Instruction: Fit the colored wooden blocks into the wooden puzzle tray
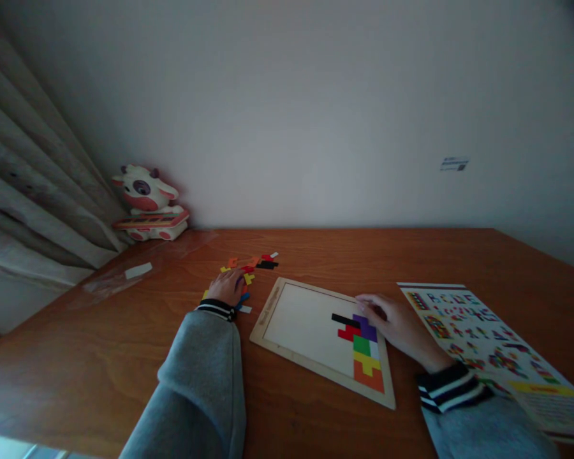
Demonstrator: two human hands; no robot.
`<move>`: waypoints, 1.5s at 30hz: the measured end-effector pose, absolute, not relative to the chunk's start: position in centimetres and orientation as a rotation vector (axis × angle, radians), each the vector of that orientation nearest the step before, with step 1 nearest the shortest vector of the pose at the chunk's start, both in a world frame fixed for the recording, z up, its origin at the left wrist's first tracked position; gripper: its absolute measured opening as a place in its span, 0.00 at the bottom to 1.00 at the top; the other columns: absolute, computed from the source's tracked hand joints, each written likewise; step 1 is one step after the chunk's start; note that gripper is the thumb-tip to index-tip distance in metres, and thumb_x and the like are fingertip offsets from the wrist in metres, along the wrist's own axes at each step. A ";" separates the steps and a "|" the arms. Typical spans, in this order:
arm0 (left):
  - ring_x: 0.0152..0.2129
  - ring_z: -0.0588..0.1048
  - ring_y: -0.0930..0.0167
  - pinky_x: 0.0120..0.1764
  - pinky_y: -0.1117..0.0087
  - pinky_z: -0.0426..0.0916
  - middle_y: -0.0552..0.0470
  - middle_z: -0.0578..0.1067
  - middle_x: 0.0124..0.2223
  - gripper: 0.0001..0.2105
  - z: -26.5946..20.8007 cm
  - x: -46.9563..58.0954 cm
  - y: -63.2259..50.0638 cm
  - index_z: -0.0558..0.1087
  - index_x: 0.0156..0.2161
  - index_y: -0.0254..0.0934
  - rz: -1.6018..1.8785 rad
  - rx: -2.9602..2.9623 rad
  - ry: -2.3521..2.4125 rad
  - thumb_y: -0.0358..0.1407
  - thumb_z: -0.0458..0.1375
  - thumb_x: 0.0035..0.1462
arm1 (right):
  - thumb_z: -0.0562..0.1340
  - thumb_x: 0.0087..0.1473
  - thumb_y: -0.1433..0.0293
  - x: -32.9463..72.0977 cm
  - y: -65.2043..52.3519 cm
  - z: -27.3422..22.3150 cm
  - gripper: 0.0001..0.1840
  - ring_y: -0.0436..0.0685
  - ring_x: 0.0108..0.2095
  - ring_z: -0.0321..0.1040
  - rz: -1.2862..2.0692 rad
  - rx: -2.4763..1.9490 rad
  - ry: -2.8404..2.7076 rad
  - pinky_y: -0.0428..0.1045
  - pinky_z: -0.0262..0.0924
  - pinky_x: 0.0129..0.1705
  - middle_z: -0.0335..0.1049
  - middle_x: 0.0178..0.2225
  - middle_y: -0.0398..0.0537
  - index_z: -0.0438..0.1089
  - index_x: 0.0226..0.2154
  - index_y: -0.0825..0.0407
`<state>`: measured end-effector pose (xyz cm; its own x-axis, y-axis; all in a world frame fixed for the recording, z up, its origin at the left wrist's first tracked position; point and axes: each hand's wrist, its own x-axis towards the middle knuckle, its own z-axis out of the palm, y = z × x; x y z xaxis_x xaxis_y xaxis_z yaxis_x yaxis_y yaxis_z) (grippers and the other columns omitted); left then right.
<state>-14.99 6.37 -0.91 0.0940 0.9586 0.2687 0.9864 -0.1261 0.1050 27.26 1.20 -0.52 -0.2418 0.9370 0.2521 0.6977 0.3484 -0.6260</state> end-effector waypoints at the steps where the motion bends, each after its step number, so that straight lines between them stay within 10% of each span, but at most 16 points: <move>1: 0.55 0.69 0.64 0.59 0.62 0.61 0.48 0.71 0.57 0.18 -1.1 -14.8 6.5 0.69 0.56 0.38 -0.414 -2.259 -1.996 0.34 0.47 0.63 | 0.54 0.60 0.58 27.2 1.1 -0.4 0.17 0.61 0.41 0.74 0.527 -1.421 -2.026 0.55 0.67 0.45 0.77 0.42 0.53 0.73 0.42 0.49; 22: 0.44 0.76 0.61 0.48 0.61 0.69 0.46 0.77 0.47 0.16 -0.3 -13.0 7.9 0.78 0.38 0.39 -0.548 -2.204 -2.062 0.44 0.51 0.60 | 0.55 0.61 0.61 27.0 0.8 0.1 0.15 0.58 0.40 0.71 0.531 -1.412 -2.028 0.53 0.64 0.44 0.75 0.41 0.51 0.73 0.42 0.50; 45: 0.48 0.73 0.66 0.54 0.63 0.66 0.54 0.74 0.51 0.11 -0.6 -12.8 8.9 0.74 0.41 0.39 -0.779 -2.265 -1.896 0.39 0.52 0.58 | 0.57 0.61 0.63 27.0 0.9 0.1 0.12 0.56 0.38 0.71 0.534 -1.391 -1.997 0.51 0.63 0.43 0.75 0.39 0.50 0.72 0.42 0.50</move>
